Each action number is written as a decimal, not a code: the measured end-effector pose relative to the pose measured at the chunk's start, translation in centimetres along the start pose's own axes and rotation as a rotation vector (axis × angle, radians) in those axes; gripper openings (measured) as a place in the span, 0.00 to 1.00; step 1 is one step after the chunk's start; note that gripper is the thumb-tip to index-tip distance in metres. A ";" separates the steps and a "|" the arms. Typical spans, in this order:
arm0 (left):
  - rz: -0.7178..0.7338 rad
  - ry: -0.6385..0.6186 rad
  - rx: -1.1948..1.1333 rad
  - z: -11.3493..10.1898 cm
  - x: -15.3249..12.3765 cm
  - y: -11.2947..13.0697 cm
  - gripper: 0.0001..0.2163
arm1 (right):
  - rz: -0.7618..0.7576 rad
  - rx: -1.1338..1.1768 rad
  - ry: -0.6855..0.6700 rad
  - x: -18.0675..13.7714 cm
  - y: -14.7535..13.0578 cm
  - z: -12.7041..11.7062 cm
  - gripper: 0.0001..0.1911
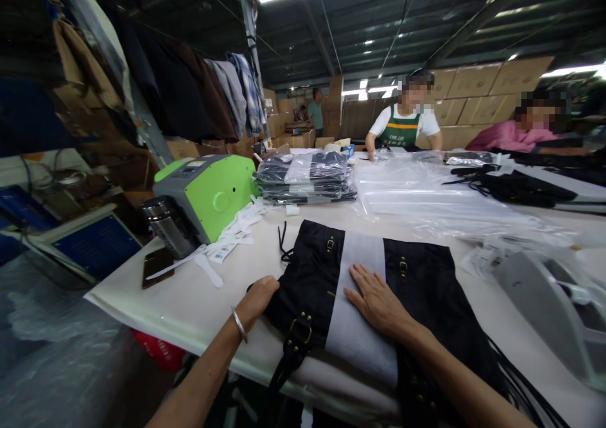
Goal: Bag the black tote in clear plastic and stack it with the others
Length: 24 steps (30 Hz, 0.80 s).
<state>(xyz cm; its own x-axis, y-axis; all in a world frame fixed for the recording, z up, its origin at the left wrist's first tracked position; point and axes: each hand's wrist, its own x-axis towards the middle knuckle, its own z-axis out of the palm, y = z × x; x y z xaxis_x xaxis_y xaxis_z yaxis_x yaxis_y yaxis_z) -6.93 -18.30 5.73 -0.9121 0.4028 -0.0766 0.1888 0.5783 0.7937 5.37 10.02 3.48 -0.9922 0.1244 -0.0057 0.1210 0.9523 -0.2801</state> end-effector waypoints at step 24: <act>-0.089 -0.193 -0.399 1.0 5.4 4.0 0.16 | -0.030 0.019 0.051 0.0 0.4 0.5 0.40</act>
<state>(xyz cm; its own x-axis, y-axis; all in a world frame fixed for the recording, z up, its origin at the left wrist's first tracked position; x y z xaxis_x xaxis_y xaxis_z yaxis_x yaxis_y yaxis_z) -10.73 -13.04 7.91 -0.8268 0.5107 -0.2359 -0.0768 0.3130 0.9466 5.42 10.29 2.93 -0.9926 0.1104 0.0514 0.0902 0.9504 -0.2978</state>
